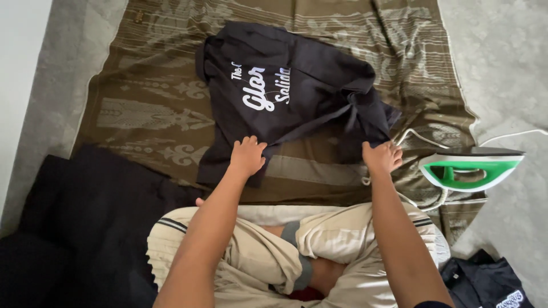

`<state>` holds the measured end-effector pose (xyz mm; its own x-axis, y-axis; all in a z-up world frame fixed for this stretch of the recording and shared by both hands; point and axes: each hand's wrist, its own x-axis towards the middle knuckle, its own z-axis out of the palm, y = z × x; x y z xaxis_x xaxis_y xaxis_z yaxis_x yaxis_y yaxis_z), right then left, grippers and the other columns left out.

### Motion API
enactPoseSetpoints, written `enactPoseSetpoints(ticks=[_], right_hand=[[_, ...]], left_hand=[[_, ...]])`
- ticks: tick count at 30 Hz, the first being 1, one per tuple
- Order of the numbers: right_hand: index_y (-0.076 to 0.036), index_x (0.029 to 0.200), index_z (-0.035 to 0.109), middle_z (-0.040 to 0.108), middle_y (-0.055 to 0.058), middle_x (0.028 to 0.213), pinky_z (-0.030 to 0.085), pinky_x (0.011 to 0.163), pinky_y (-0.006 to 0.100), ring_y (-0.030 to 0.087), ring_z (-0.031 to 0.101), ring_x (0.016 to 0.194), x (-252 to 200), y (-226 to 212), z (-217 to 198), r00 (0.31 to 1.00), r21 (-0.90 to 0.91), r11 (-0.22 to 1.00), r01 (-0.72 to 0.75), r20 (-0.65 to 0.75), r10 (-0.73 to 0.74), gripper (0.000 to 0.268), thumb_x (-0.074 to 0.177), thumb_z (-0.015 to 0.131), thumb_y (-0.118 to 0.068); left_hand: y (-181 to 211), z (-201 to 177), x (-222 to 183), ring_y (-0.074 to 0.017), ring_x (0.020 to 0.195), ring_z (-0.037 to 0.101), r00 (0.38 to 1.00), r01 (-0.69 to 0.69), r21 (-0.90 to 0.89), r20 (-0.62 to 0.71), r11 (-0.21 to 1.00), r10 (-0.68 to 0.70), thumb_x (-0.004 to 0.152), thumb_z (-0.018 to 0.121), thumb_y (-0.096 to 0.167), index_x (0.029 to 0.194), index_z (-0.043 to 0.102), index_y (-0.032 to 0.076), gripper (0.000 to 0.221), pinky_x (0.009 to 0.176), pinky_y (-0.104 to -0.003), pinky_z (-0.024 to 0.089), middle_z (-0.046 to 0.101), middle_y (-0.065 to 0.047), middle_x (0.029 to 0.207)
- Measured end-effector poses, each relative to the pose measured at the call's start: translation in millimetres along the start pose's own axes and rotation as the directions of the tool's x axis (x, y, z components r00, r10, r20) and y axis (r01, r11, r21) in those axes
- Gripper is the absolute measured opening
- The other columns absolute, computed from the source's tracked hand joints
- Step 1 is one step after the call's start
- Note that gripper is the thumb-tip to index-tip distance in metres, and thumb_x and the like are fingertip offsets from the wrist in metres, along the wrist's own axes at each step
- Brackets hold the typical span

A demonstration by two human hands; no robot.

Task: Ironing a black shirt with an electric iron and then folding it neatly.

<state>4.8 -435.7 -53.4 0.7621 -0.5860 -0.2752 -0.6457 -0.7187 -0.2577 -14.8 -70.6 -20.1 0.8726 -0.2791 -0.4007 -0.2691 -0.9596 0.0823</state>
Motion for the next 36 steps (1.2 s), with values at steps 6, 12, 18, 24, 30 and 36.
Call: enactPoseSetpoints(ticks=[6, 12, 18, 24, 30, 36], right_hand=[[-0.025, 0.132, 0.047, 0.044, 0.014, 0.133, 0.038, 0.091, 0.053, 0.037, 0.042, 0.122, -47, -27, 2, 0.838, -0.154, 0.839, 0.522, -0.091, -0.538, 0.063, 0.075, 0.06, -0.049], [-0.027, 0.134, 0.044, 0.035, 0.014, 0.142, 0.037, 0.097, 0.045, 0.031, 0.036, 0.129, -90, -35, 23, 0.684, -0.404, 0.561, 0.722, 0.301, -0.664, 0.062, 0.078, 0.058, -0.048], [-0.03, 0.134, 0.045, 0.032, 0.015, 0.143, 0.035, 0.097, 0.046, 0.031, 0.033, 0.13, -79, -29, 11, 0.747, -0.386, 0.641, 0.663, 0.29, -0.598, 0.054, 0.083, 0.056, -0.042], [-0.019, 0.128, 0.051, 0.048, -0.001, 0.135, 0.03, 0.1, 0.042, 0.013, 0.04, 0.126, -51, -26, 40, 0.791, -0.469, 0.66, 0.587, 0.158, -0.591, 0.042, 0.087, 0.051, -0.028], [-0.031, 0.082, 0.069, 0.069, -0.006, 0.079, 0.051, 0.069, 0.039, 0.024, 0.067, 0.076, 22, 8, 67, 0.868, -0.153, 0.898, 0.411, -0.235, -0.438, 0.009, 0.075, 0.063, -0.031], [-0.036, 0.082, 0.067, 0.061, -0.01, 0.08, 0.047, 0.07, 0.033, 0.019, 0.062, 0.08, 8, 42, -17, 0.744, 0.096, 0.925, 0.368, -0.627, -0.231, 0.023, 0.068, 0.065, -0.018]], left_hand=[[11, 1, -24, -0.0279, 0.122, 0.039, 0.999, 0.012, 0.114, 0.041, 0.993, -0.017, 0.089, 0.047, 0.029, 0.14, 0.034, 0.019, 0.053, 0.096, -0.047, 0.034, 0.039, -0.013, 0.135], [13, 36, -24, -0.0296, 0.12, 0.041, 0.998, 0.035, 0.234, 0.038, 0.972, -0.045, 0.09, 0.038, 0.02, 0.141, 0.03, 0.017, 0.052, 0.095, -0.05, 0.033, 0.04, -0.015, 0.133], [14, 31, -28, -0.0302, 0.114, 0.045, 0.998, 0.046, 0.24, 0.021, 0.97, -0.053, 0.089, 0.042, 0.025, 0.14, 0.032, 0.015, 0.053, 0.092, -0.05, 0.036, 0.042, -0.014, 0.131], [20, 1, -35, -0.0318, 0.115, 0.049, 0.996, 0.079, 0.067, 0.037, 0.995, -0.081, 0.087, 0.048, 0.037, 0.133, 0.043, 0.011, 0.052, 0.091, -0.051, 0.039, 0.047, -0.015, 0.128], [-1, -7, -46, -0.036, 0.111, 0.054, 0.992, 0.129, -0.196, 0.039, 0.972, -0.124, 0.083, 0.055, 0.036, 0.125, 0.053, 0.008, 0.05, 0.089, -0.052, 0.043, 0.055, -0.018, 0.118], [-70, -55, -93, -0.0277, 0.096, 0.061, 0.837, 0.139, -0.834, -0.189, 0.533, -0.513, 0.085, 0.058, 0.046, 0.109, 0.062, 0.02, 0.036, 0.079, -0.044, 0.049, 0.066, -0.007, 0.096]])
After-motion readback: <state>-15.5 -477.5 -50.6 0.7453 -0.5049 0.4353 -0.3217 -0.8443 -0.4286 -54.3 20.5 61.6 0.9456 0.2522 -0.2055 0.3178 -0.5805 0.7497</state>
